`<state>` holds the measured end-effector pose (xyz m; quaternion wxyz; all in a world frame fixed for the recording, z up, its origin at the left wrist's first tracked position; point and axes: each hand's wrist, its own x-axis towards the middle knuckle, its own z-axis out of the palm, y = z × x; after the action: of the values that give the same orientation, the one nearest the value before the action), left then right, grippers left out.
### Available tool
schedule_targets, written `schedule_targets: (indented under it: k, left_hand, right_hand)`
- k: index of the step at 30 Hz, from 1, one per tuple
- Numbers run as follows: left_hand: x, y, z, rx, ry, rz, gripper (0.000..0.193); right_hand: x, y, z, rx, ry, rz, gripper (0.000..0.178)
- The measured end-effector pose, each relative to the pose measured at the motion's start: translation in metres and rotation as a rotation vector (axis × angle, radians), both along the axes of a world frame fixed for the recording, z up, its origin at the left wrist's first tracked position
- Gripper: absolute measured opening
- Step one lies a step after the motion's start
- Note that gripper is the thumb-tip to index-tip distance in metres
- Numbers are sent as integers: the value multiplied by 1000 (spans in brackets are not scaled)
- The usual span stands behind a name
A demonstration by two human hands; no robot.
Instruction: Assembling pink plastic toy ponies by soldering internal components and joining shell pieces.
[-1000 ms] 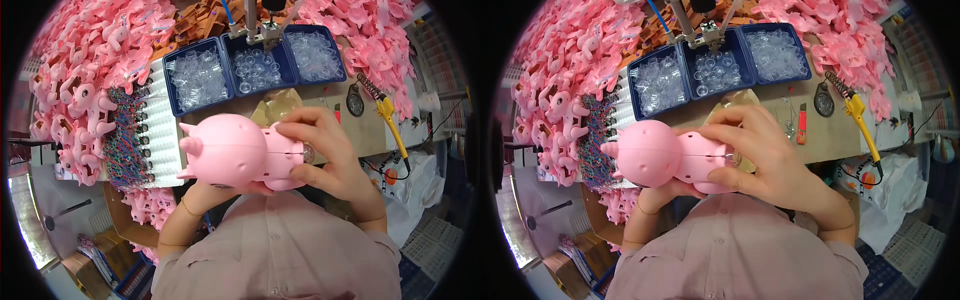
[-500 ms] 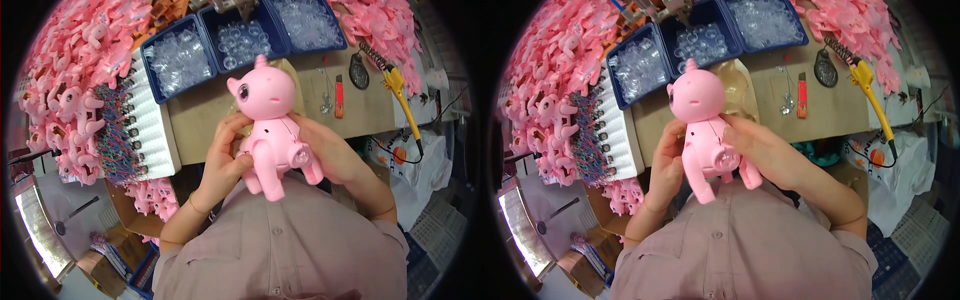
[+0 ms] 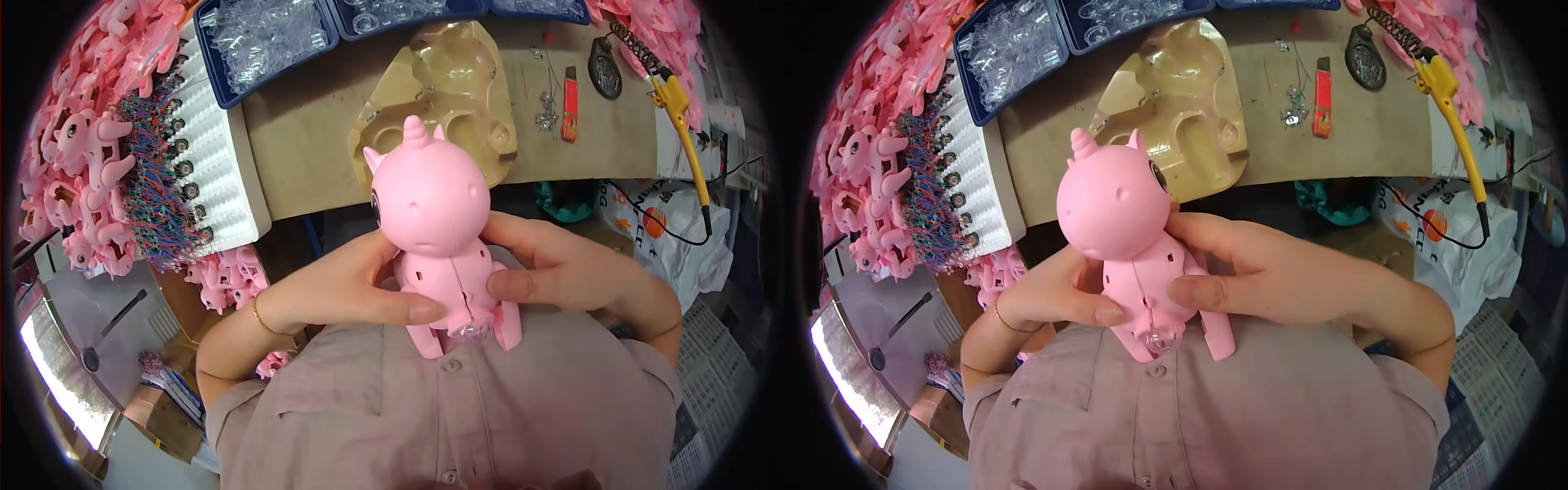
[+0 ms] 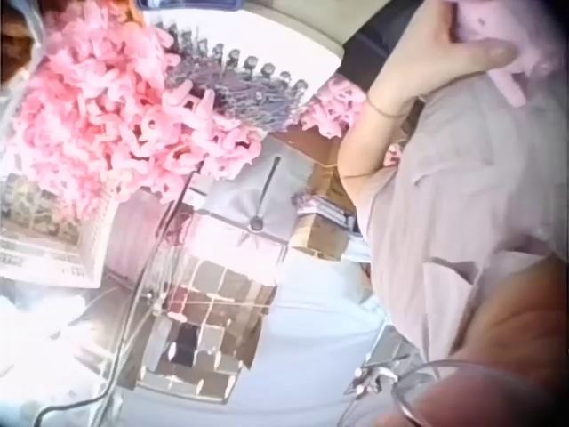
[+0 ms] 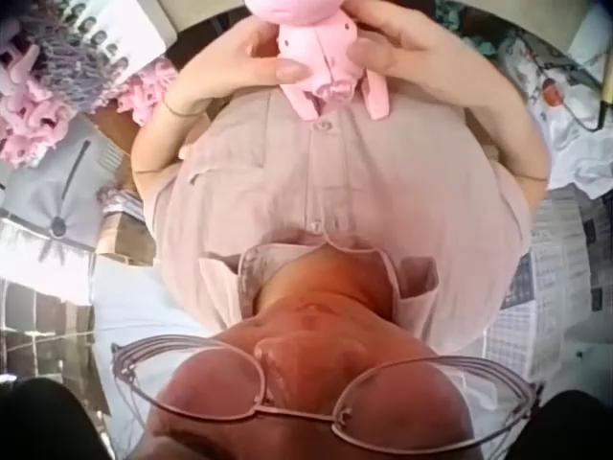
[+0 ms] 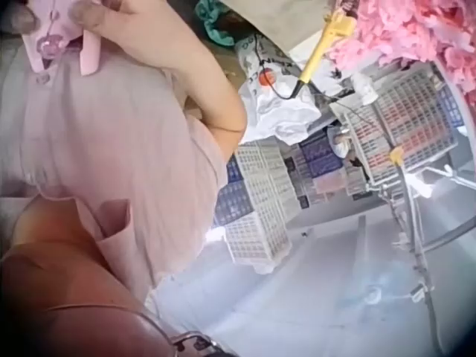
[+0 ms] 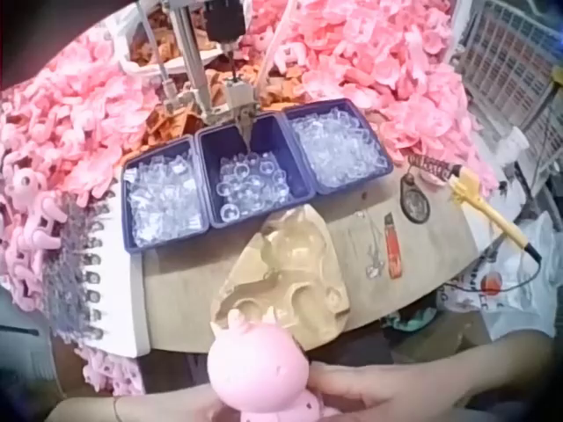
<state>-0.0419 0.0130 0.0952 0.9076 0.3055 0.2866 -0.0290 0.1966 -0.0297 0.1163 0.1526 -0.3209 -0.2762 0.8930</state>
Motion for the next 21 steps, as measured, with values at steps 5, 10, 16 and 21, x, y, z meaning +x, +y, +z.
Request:
schedule_targets:
  k: [5,10,16,21]
  left_hand:
    - [4,1,4,-65,47,4,62]
    - [2,-8,1,-181,78,81,57]
    - [5,17,4,-18,16,77,64]
    - [12,44,12,-42,-188,247,75]
  right_hand:
    - [1,0,-7,-15,18,40,55]
    - [-4,-7,-3,-21,-49,-27,52]
    - [-1,14,-7,76,-40,-145,47]
    - [-3,48,10,141,-176,-299,46]
